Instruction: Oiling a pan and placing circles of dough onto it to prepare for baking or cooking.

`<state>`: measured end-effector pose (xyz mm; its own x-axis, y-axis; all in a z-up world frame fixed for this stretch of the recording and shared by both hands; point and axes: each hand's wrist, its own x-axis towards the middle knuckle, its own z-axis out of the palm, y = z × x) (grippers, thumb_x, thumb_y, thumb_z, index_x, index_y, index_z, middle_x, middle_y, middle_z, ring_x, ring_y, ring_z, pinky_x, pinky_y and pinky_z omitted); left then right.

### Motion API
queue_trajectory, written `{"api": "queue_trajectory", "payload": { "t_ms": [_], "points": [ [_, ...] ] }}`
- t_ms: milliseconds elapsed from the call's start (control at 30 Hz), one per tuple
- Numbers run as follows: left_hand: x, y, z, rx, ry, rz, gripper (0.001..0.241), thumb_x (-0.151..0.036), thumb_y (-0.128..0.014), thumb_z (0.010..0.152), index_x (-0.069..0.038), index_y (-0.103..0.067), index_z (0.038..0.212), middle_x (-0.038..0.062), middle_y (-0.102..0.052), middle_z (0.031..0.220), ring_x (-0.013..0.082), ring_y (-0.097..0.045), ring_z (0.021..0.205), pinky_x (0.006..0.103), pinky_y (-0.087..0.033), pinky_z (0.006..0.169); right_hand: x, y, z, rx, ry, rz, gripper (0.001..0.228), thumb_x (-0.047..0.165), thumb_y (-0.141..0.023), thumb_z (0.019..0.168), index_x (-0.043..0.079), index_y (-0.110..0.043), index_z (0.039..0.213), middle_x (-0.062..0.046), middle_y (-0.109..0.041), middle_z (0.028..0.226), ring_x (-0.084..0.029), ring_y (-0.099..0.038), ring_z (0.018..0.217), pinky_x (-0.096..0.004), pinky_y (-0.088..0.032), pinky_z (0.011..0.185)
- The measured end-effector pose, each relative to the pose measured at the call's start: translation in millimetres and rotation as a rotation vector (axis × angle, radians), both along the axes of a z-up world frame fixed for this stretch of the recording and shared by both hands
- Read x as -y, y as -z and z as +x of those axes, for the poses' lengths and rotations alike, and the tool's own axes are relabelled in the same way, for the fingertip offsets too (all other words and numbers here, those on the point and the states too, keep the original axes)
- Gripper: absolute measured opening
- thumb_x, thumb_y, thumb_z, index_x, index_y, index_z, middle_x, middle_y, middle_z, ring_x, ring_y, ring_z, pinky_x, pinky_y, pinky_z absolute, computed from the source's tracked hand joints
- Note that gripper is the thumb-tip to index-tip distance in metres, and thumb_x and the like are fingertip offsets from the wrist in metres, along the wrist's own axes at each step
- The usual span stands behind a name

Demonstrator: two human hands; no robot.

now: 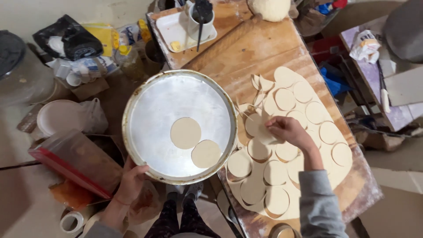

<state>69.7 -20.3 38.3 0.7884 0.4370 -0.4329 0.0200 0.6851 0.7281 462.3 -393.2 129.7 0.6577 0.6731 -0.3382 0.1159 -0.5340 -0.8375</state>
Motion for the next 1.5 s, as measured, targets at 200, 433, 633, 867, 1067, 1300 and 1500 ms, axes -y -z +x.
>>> {"api": "queue_trajectory", "payload": {
  "t_ms": [200, 433, 633, 867, 1067, 1300, 1500],
  "points": [
    [31.3, 5.0, 42.3, -0.029, 0.204, -0.010, 0.080, -0.013, -0.057, 0.080, -0.007, -0.034, 0.155, 0.022, -0.059, 0.130, 0.0336, -0.066, 0.104, 0.0451, -0.061, 0.074, 44.9, -34.9, -23.7, 0.176, 0.089, -0.353, 0.018, 0.013, -0.072, 0.091, 0.005, -0.076, 0.107, -0.002, -0.065, 0.075, -0.008, -0.055, 0.070, -0.028, -0.048, 0.061],
    [60.4, 30.6, 114.5, -0.100, 0.342, 0.056, 0.084, -0.021, -0.059, 0.077, -0.011, -0.026, 0.153, 0.020, -0.057, 0.136, 0.0288, -0.068, 0.109, 0.0430, -0.066, 0.073, 80.5, -14.6, -38.4, 0.172, 0.159, -0.267, 0.021, 0.010, -0.071, 0.090, 0.005, -0.074, 0.110, 0.000, -0.069, 0.080, -0.008, -0.060, 0.073, -0.027, -0.051, 0.065],
    [66.4, 47.7, 144.5, 0.032, 0.308, -0.032, 0.070, -0.016, -0.057, 0.082, -0.009, -0.036, 0.148, 0.014, -0.059, 0.131, 0.0260, -0.068, 0.105, 0.0424, -0.065, 0.072, 89.9, -29.9, -58.5, 0.269, 0.248, -0.214, 0.019, 0.008, -0.071, 0.091, 0.003, -0.074, 0.109, -0.005, -0.075, 0.091, -0.010, -0.066, 0.081, -0.028, -0.055, 0.074],
    [72.2, 1.5, 129.4, 0.076, 0.339, -0.052, 0.072, -0.013, -0.055, 0.083, -0.011, -0.033, 0.152, 0.014, -0.061, 0.133, 0.0244, -0.072, 0.102, 0.0402, -0.066, 0.069, 31.7, -101.8, -87.1, 0.448, 0.150, -0.175, 0.022, 0.009, -0.070, 0.091, 0.007, -0.072, 0.113, -0.008, -0.078, 0.097, -0.017, -0.074, 0.081, -0.032, -0.059, 0.072],
    [53.8, -13.0, 99.0, 0.124, 0.427, -0.048, 0.080, -0.009, -0.054, 0.080, -0.007, -0.029, 0.156, 0.018, -0.061, 0.132, 0.0261, -0.070, 0.101, 0.0403, -0.065, 0.070, -2.5, -110.2, -78.5, 0.413, -0.262, -0.074, 0.018, 0.011, -0.072, 0.090, 0.009, -0.072, 0.108, -0.006, -0.077, 0.093, -0.022, -0.076, 0.080, -0.034, -0.060, 0.071],
    [41.9, 1.1, 67.9, 0.115, 0.399, -0.112, 0.076, -0.006, -0.057, 0.081, -0.003, -0.036, 0.154, 0.016, -0.061, 0.129, 0.0253, -0.063, 0.111, 0.0415, -0.058, 0.081, -24.5, -114.0, -79.2, 0.590, -0.355, -0.039, 0.025, 0.007, -0.074, 0.086, 0.010, -0.074, 0.111, -0.007, -0.071, 0.103, -0.027, -0.069, 0.100, -0.037, -0.056, 0.089],
    [28.5, -6.1, 47.8, 0.154, 0.321, -0.145, 0.072, -0.003, -0.054, 0.083, 0.000, -0.038, 0.153, 0.016, -0.059, 0.135, 0.0267, -0.058, 0.125, 0.0414, -0.049, 0.103, -11.3, -113.9, -96.9, 0.813, -0.101, 0.115, 0.027, -0.001, -0.067, 0.088, 0.006, -0.070, 0.113, -0.011, -0.071, 0.123, -0.030, -0.067, 0.111, -0.037, -0.055, 0.093]
  ]
}}
